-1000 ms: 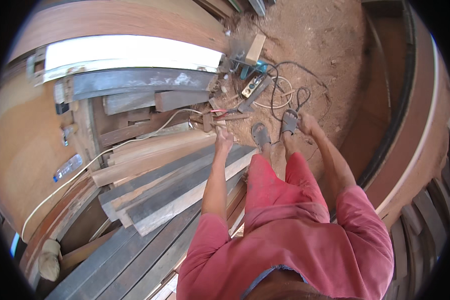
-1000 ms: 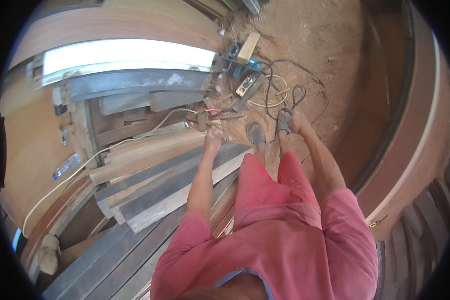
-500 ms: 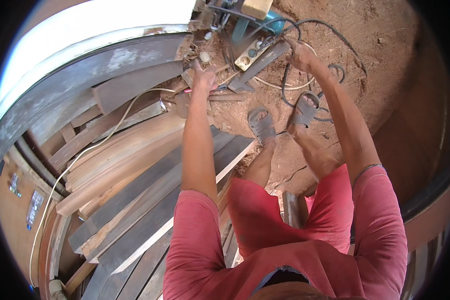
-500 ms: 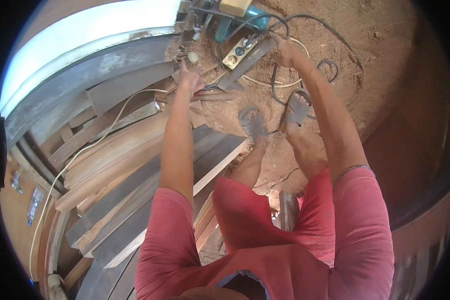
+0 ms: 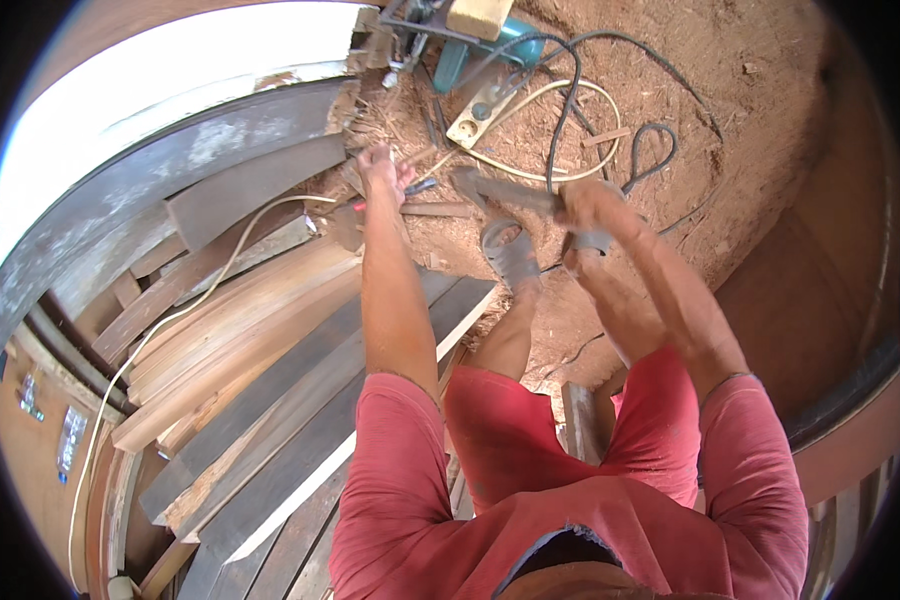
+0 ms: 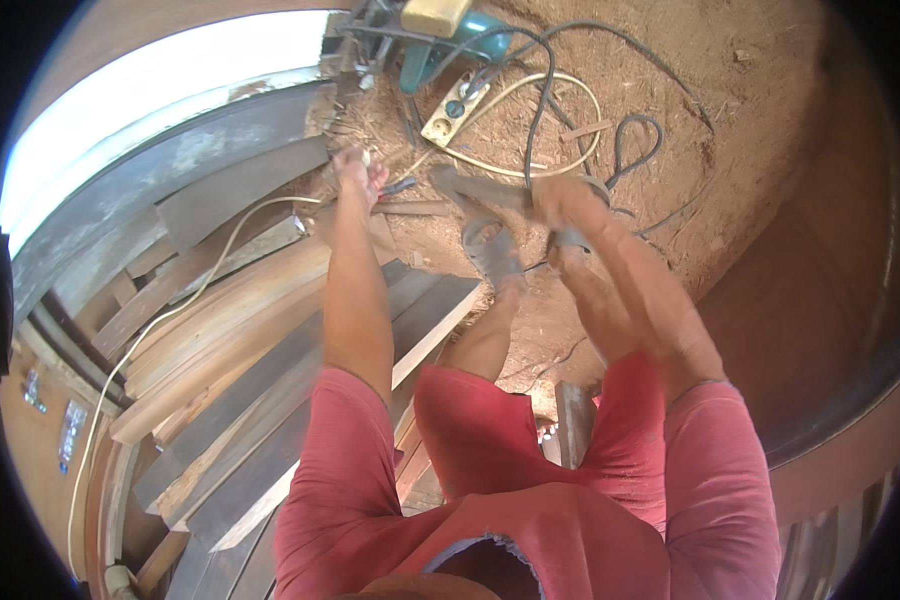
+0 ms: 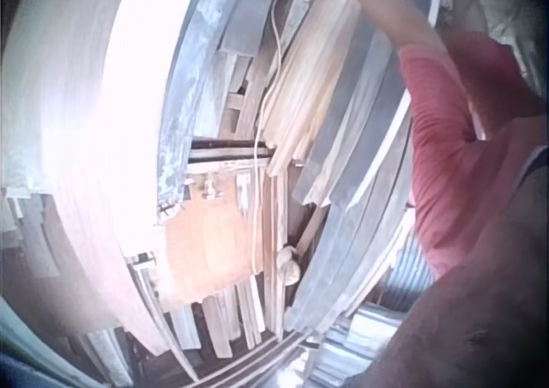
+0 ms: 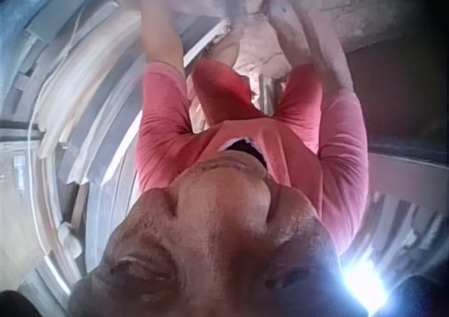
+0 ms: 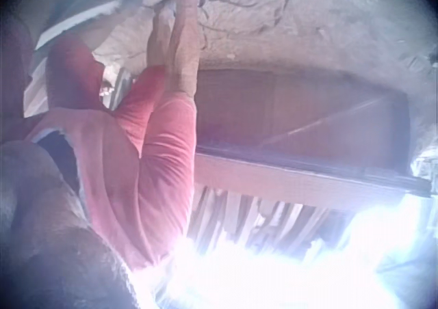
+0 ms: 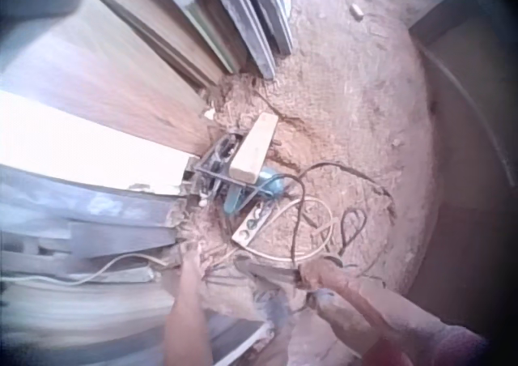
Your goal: The person uses a circular saw to cut a long curved wooden plank, then switches to a hand plane and mallet to smooth and shape the plank's edges. The person repeatedly planes the wood, adjusting the plank's position to work on different sections.
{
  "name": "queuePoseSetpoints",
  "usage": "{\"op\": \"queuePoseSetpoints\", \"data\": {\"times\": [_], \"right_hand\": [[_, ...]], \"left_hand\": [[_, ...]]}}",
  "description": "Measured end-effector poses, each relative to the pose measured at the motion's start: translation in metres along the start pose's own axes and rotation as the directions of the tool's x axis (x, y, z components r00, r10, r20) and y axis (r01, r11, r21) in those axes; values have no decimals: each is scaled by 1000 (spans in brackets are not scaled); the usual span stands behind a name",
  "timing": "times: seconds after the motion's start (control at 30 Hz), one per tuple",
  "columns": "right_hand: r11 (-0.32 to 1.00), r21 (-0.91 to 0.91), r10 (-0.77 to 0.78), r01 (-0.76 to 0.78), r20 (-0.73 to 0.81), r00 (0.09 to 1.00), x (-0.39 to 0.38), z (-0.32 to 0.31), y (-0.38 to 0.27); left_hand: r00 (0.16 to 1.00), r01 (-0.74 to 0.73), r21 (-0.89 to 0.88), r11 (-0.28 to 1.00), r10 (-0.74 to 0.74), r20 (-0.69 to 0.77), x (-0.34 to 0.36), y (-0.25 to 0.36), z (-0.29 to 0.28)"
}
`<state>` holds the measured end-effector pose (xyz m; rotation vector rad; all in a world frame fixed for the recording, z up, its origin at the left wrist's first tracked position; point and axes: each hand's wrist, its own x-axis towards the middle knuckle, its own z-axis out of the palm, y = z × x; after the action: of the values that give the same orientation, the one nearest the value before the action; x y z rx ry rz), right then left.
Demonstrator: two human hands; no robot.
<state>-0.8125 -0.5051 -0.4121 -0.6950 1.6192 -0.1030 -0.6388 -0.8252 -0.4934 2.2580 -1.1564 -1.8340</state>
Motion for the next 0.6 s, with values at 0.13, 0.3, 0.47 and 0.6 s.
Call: {"op": "queuePoseSetpoints", "data": {"times": [0.13, 0.3, 0.47, 0.6], "right_hand": [[985, 59, 170, -165, -94, 981, -51, 48, -46], [948, 270, 231, -171, -208, 951, -101, 93, -48], [296, 954, 303, -53, -41, 952, -203, 91, -36], [56, 993, 347, -106, 80, 934, -296, 76, -21]], "left_hand": [[991, -12, 171, 985, 35, -130, -25, 9, -42], [981, -113, 244, 963, 148, -127, -96, 16, -54], [993, -89, -99, 991, 96, 68, -190, -7, -78], [954, -2, -236, 972, 72, 290, -296, 3, -96]]}}
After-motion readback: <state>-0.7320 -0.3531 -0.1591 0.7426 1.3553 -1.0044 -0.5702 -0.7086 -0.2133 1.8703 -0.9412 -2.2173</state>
